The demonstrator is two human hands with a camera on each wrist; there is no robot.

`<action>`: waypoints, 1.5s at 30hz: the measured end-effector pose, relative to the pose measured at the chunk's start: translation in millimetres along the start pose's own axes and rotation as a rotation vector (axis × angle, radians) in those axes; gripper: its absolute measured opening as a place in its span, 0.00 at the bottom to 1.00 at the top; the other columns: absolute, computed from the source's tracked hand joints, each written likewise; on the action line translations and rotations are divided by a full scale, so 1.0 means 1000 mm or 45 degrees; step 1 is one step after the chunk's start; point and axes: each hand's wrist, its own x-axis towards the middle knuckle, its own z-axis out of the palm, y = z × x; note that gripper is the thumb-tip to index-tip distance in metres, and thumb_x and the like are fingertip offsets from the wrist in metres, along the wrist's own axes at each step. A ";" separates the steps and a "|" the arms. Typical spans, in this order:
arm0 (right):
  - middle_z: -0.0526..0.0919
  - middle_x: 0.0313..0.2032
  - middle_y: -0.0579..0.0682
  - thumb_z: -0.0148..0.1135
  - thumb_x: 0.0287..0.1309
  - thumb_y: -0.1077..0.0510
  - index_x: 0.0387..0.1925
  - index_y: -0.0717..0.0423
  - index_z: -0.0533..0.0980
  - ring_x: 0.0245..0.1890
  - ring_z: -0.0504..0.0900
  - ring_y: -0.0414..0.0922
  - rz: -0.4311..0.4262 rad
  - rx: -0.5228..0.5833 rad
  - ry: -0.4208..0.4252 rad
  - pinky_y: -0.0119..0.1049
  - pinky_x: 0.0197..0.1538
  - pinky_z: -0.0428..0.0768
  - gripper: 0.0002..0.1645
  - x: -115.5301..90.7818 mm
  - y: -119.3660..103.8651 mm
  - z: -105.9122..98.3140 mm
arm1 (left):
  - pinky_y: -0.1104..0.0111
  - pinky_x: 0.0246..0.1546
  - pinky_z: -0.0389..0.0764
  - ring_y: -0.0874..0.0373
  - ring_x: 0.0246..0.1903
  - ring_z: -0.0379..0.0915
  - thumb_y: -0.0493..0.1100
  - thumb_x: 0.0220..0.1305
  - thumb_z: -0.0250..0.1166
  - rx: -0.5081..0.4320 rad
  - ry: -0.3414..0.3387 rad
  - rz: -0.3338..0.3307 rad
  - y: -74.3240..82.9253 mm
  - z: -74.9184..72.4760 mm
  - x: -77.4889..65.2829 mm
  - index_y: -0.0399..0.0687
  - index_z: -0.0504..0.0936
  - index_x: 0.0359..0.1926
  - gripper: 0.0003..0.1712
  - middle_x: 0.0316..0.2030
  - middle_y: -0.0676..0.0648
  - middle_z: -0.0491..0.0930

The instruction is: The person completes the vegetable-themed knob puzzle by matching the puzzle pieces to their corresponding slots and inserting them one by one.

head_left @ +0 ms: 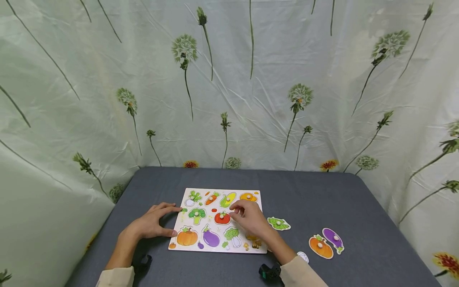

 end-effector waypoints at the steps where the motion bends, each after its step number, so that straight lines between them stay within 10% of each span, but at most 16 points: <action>1: 0.80 0.30 0.41 0.70 0.64 0.59 0.42 0.56 0.86 0.28 0.74 0.36 -0.006 -0.008 0.001 0.29 0.35 0.74 0.07 -0.002 0.000 -0.003 | 0.29 0.62 0.62 0.33 0.71 0.57 0.63 0.47 0.80 0.003 0.001 0.001 0.000 0.000 0.000 0.59 0.76 0.71 0.49 0.73 0.39 0.66; 45: 0.79 0.29 0.40 0.73 0.61 0.59 0.40 0.53 0.86 0.28 0.72 0.36 0.153 -0.136 0.214 0.30 0.32 0.71 0.05 -0.066 0.044 -0.097 | 0.29 0.63 0.62 0.32 0.70 0.57 0.63 0.47 0.81 0.005 0.002 -0.004 0.000 0.001 0.001 0.58 0.76 0.70 0.49 0.72 0.38 0.66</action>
